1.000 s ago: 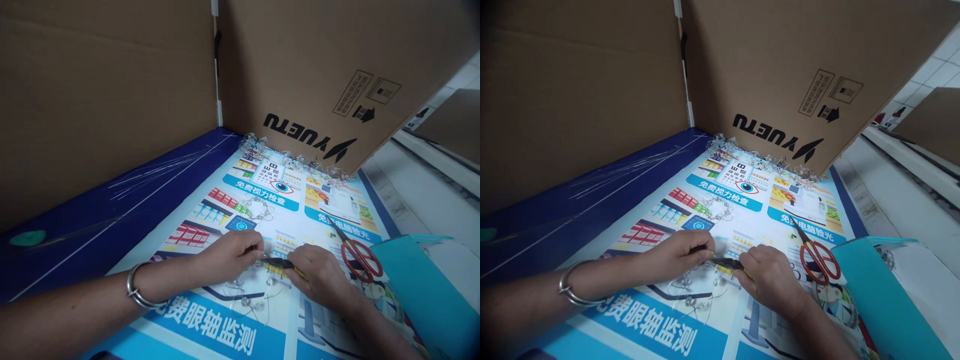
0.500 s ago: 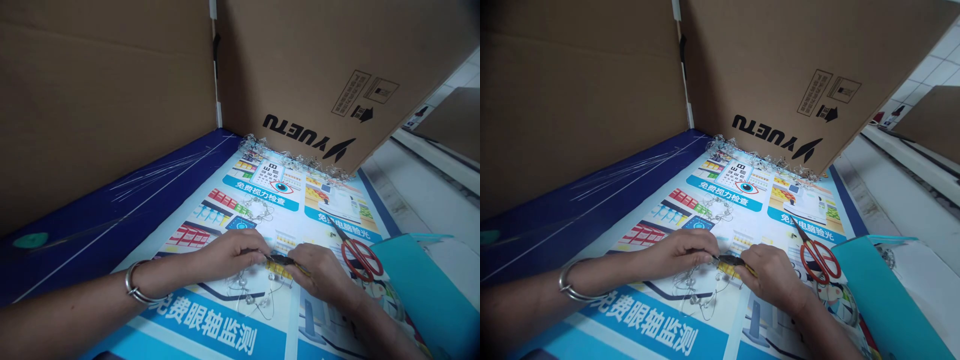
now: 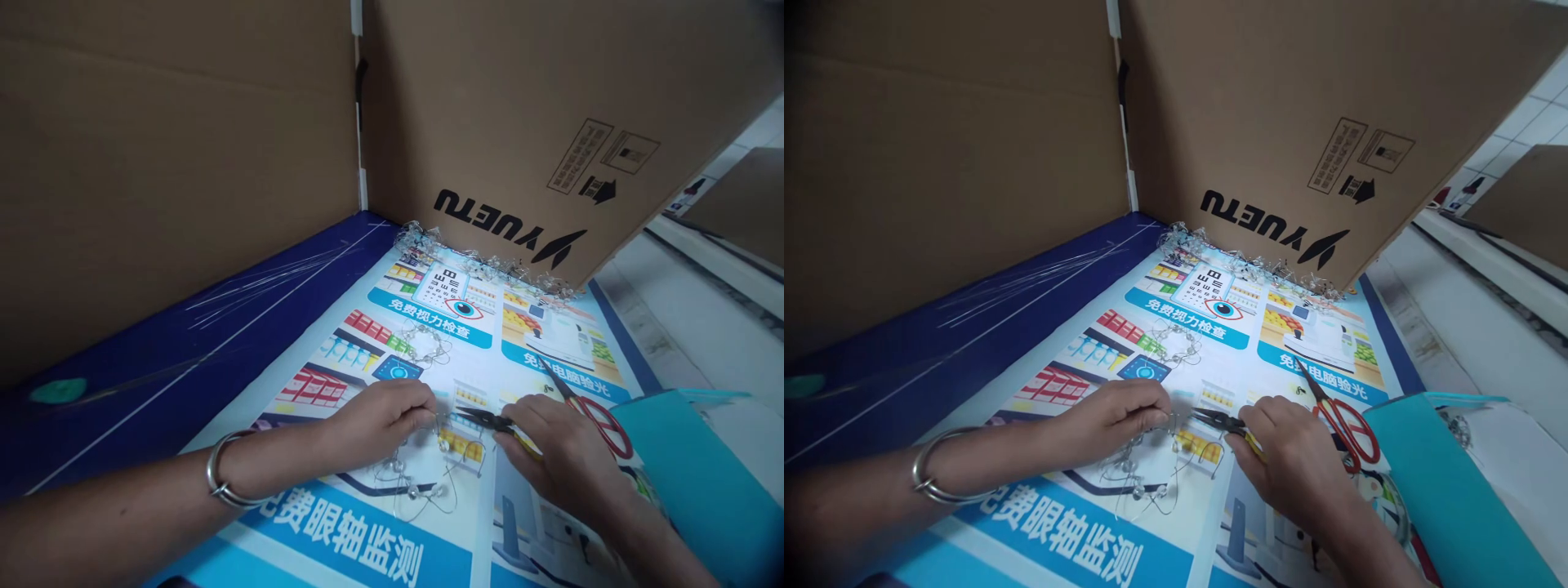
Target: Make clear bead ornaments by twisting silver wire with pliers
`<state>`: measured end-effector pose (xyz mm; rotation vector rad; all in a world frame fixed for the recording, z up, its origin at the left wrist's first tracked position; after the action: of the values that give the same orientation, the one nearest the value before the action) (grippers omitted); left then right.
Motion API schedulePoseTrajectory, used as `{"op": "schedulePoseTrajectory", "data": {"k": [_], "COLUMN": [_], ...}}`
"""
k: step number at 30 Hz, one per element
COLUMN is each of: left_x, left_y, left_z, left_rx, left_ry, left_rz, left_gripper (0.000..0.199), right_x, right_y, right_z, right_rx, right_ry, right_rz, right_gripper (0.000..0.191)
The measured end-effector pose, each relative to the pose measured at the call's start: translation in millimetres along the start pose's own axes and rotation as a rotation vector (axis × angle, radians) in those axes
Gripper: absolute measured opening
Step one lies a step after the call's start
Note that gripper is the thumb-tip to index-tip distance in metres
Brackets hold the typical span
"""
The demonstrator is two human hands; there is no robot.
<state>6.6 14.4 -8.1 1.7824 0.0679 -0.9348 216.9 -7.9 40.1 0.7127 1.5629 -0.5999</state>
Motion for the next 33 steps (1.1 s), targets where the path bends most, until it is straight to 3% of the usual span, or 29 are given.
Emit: {"op": "schedulePoseTrajectory", "data": {"k": [5, 11, 26, 33], "left_x": [0.9, 4.5, 8.1, 7.7], "left_y": [1.0, 3.6, 4.3, 7.2], "left_z": [2.0, 3.4, 1.7, 0.4], "left_rx": [0.0, 0.021, 0.062, 0.047], "left_ry": [0.025, 0.027, 0.013, 0.015], "left_rz": [-0.066, -0.141, -0.172, -0.176], "left_gripper": [0.014, 0.018, 0.018, 0.019], "right_x": [-10.4, 2.4, 9.5, -4.2], "right_y": [-15.4, -36.4, -41.8, -45.5], "right_z": [0.4, -5.6, -8.2, -2.5], "right_rx": [-0.043, -0.037, -0.004, -0.001], "right_ry": [0.038, -0.035, -0.029, -0.001], "right_rz": [-0.028, 0.001, 0.042, 0.044], "right_gripper": [0.018, 0.013, 0.012, 0.01]}}
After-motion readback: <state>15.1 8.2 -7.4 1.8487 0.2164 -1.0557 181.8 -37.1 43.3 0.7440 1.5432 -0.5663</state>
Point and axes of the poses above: each hand's wrist, its own z-axis away from the middle knuckle, its own x-axis out of the palm, y = z × x, the point moved 4 cm from there along -z, towards the middle knuckle, and after that the axes turned 6 degrees about -x, right-handed, at the moved point
